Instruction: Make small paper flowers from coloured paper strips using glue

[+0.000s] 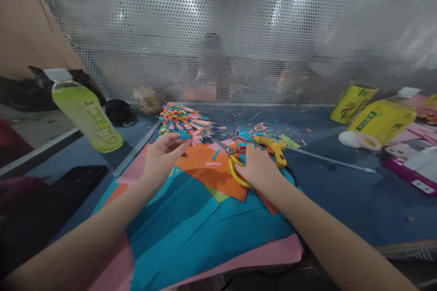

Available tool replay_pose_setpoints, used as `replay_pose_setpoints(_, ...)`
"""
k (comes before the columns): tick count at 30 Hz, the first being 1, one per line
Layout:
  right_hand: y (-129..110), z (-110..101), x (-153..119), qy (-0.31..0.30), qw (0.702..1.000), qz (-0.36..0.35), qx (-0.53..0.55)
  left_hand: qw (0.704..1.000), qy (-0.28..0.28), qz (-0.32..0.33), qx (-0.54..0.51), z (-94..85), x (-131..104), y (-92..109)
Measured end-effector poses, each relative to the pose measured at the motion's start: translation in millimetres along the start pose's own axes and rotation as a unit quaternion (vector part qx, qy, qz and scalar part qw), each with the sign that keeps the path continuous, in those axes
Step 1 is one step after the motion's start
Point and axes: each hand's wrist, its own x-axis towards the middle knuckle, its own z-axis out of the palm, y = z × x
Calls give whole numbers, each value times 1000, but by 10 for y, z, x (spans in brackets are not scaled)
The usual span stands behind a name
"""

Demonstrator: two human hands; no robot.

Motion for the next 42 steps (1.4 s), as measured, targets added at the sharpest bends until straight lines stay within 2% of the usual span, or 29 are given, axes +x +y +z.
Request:
replay_pose_setpoints(4,46,8,34,49,997,-48,18,992,-24,84,91,-13,-25,-34)
replay_pose_setpoints(6,48,-25,43,77,991,-82,69,974,-41,166,149,-17,-48,-12)
replay_pose_setpoints(8,23,-73,35,75,973,-123,180,939,-71,276,195,-15,-71,27)
replay_pose_setpoints(9,-1,-97,26,50,956,-144,251,916,-85,332,207,-12,-79,46)
replay_pose_setpoints(11,-57,-136,3,-48,905,-169,386,874,-109,420,217,-7,-89,73)
replay_pose_setpoints(13,-109,-151,-14,-144,847,-170,483,845,-124,469,224,-3,-91,81)
replay_pose_setpoints(14,-126,-151,-17,-171,823,-163,517,834,-135,482,232,-2,-92,79)
replay_pose_setpoints(16,-139,-137,-9,-181,793,-140,565,816,-159,497,250,1,-95,76)
replay_pose_setpoints(18,-130,-118,11,-169,778,-117,594,807,-173,502,257,8,-107,77)
replay_pose_setpoints(20,-115,-105,29,-158,771,-103,608,821,-171,486,247,21,-128,81)
replay_pose_setpoints(22,-105,-100,39,-144,771,-100,613,866,-165,423,209,36,-151,81)
replay_pose_setpoints(24,-103,-97,37,-132,776,-101,609,924,-190,305,133,50,-172,74)
replay_pose_setpoints(26,-106,-93,27,-119,790,-109,591,955,-231,179,47,68,-186,66)
replay_pose_setpoints(29,-109,-81,7,-97,816,-137,552,964,-263,46,-14,104,-199,61)
replay_pose_setpoints(32,-101,-77,-3,-77,839,-153,517,962,-269,-33,-37,139,-199,63)
replay_pose_setpoints(35,-93,-95,-3,-64,852,-150,498,963,-257,-63,-46,150,-183,49)
replay_pose_setpoints(42,-124,-163,-26,-77,842,-154,511,970,-230,-78,-23,148,-162,6)
